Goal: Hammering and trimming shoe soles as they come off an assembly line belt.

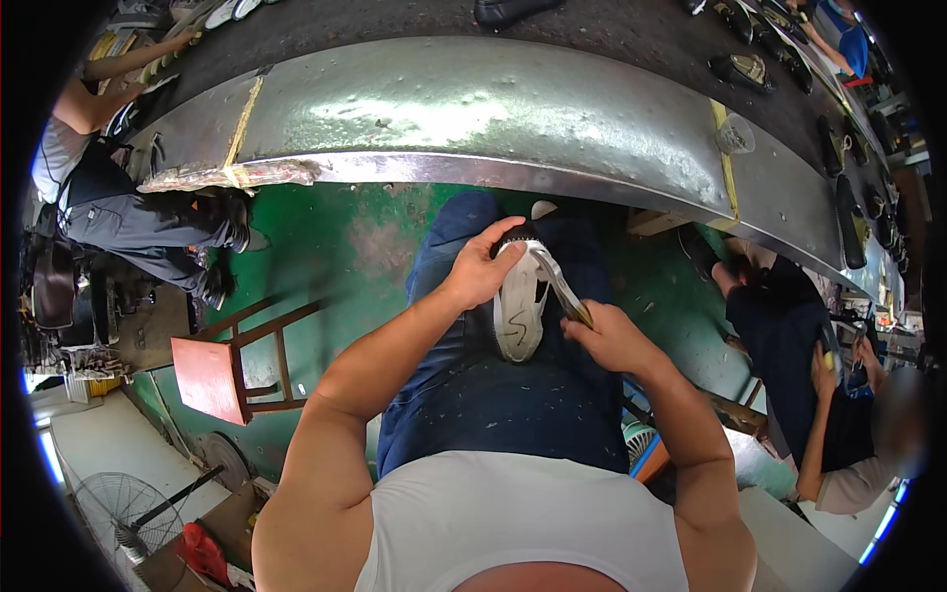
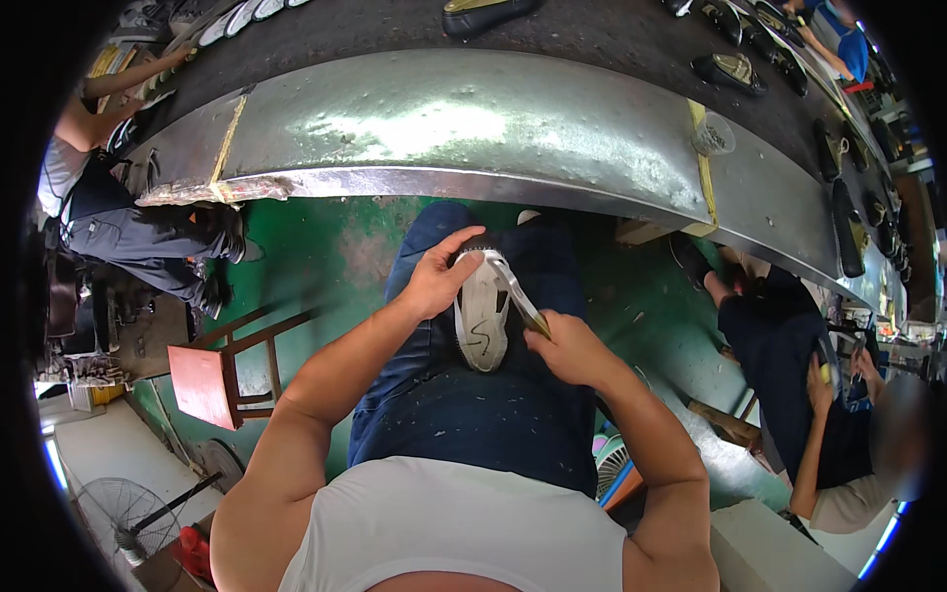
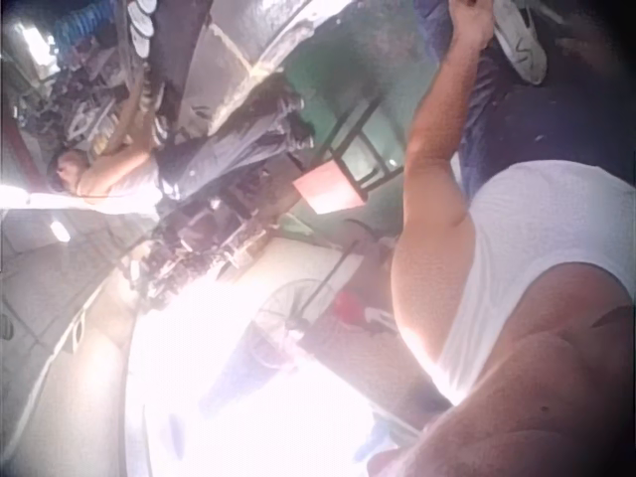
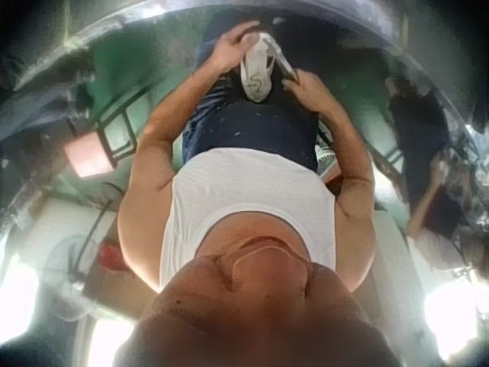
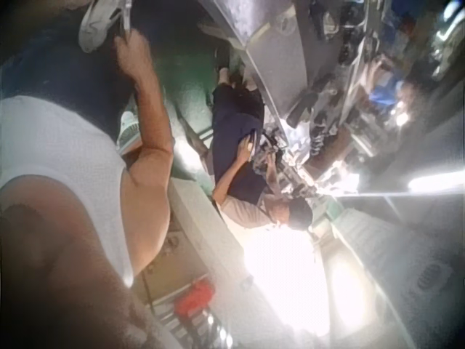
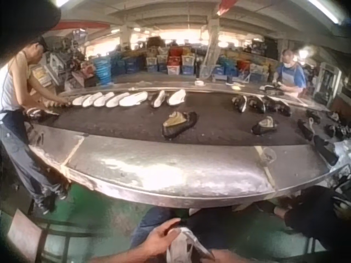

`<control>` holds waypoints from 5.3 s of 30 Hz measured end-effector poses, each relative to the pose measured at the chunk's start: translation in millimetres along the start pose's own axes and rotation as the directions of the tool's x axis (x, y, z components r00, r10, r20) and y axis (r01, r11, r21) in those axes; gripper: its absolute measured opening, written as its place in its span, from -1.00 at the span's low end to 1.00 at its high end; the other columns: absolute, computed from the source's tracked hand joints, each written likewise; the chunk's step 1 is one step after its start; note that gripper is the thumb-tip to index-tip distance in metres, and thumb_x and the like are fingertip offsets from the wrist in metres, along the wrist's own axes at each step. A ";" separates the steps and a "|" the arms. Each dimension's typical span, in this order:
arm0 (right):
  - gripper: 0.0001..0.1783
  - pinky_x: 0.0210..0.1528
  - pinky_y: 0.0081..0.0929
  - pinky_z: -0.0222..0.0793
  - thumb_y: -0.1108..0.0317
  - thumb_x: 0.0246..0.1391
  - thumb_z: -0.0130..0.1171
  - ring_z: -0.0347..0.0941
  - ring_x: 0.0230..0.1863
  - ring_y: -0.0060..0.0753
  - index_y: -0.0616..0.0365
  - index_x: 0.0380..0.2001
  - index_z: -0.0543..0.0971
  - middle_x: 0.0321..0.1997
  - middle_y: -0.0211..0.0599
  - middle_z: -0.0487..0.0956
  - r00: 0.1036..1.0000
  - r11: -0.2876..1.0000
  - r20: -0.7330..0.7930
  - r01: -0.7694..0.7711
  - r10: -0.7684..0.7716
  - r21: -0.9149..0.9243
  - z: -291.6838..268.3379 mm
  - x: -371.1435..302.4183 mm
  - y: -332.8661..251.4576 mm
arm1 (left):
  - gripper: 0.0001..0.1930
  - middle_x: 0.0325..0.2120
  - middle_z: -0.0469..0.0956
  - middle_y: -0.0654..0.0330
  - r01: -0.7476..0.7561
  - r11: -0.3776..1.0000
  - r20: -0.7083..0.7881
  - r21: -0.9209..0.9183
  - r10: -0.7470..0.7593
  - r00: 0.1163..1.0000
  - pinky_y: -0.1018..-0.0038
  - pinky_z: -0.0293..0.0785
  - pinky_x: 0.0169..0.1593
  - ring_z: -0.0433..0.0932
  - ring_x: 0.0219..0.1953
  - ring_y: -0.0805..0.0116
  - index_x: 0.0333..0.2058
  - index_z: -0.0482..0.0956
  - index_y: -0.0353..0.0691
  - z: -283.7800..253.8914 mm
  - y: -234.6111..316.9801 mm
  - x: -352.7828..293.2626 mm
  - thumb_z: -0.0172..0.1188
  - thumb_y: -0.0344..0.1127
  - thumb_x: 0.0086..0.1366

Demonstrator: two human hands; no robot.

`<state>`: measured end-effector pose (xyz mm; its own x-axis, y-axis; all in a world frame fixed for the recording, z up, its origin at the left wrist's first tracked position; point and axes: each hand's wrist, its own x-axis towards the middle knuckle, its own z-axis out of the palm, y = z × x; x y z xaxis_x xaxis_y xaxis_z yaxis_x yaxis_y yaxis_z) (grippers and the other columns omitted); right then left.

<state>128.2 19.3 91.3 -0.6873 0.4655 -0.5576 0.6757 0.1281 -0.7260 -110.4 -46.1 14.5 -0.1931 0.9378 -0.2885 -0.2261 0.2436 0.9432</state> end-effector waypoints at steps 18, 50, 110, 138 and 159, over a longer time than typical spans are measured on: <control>-0.74 -0.36 -0.65 0.27 0.24 0.40 -0.13 0.41 -0.37 -0.64 0.17 -0.06 0.44 -0.31 -0.36 0.57 0.643 0.477 -0.735 0.726 -0.215 0.496 27.5 70.8 4.9 | -0.29 0.06 0.48 0.18 0.093 0.991 0.224 0.101 -0.113 0.968 0.45 0.45 0.11 0.46 0.04 0.44 0.39 0.18 -0.09 -9.5 -21.6 41.8 0.17 -0.50 0.28; -0.38 0.18 -0.13 0.35 0.39 0.16 0.14 0.46 0.10 0.21 0.35 0.27 0.30 0.05 0.22 0.51 0.964 0.922 0.053 0.264 -0.260 -0.285 -8.0 -12.9 40.7 | 0.11 0.35 0.18 -0.02 0.217 0.967 0.347 0.136 -0.252 0.903 0.42 -0.04 0.43 0.07 0.42 0.24 0.47 -0.30 -0.23 12.4 -34.8 -45.9 0.19 -0.59 0.02; -0.57 -0.21 -0.52 0.45 0.14 0.32 0.08 0.54 -0.32 -0.49 0.31 0.02 0.44 -0.35 -0.26 0.60 0.945 0.887 -0.313 0.065 0.092 0.457 55.2 -15.5 111.7 | -0.09 -0.11 0.61 -0.24 -0.269 0.479 0.224 0.836 0.150 0.963 0.24 0.56 0.02 0.64 -0.08 -0.14 0.37 0.04 -0.22 4.2 58.1 -54.8 0.39 -0.38 0.11; -0.77 -0.44 -0.45 0.47 0.25 0.18 0.15 0.47 -0.48 -0.54 0.20 -0.22 0.54 -0.45 -0.37 0.56 0.919 0.900 0.355 -0.295 0.175 0.321 -48.9 9.0 27.3 | -0.84 -0.52 0.56 -0.01 -0.309 0.380 0.187 0.872 0.324 0.927 0.10 0.52 -0.36 0.58 -0.47 -0.05 -0.41 0.59 -0.27 44.7 -19.2 -42.0 0.14 -0.32 0.29; -0.67 -0.55 -0.32 0.43 0.14 0.30 0.10 0.58 -0.53 -0.26 0.25 -0.31 0.52 -0.48 -0.16 0.60 0.940 0.897 0.163 -0.337 0.300 0.287 28.0 34.0 49.6 | -0.22 0.21 0.39 0.20 0.363 0.853 0.065 -0.374 -0.366 0.928 0.29 0.30 0.28 0.33 0.25 0.33 0.39 0.11 -0.12 35.2 -67.1 0.8 0.22 0.09 0.36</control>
<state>130.8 16.9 25.0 -0.4863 0.3332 -0.8077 0.7608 -0.2932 -0.5790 -61.8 -53.0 -43.2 -0.0344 0.7974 -0.6024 -0.6201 0.4557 0.6386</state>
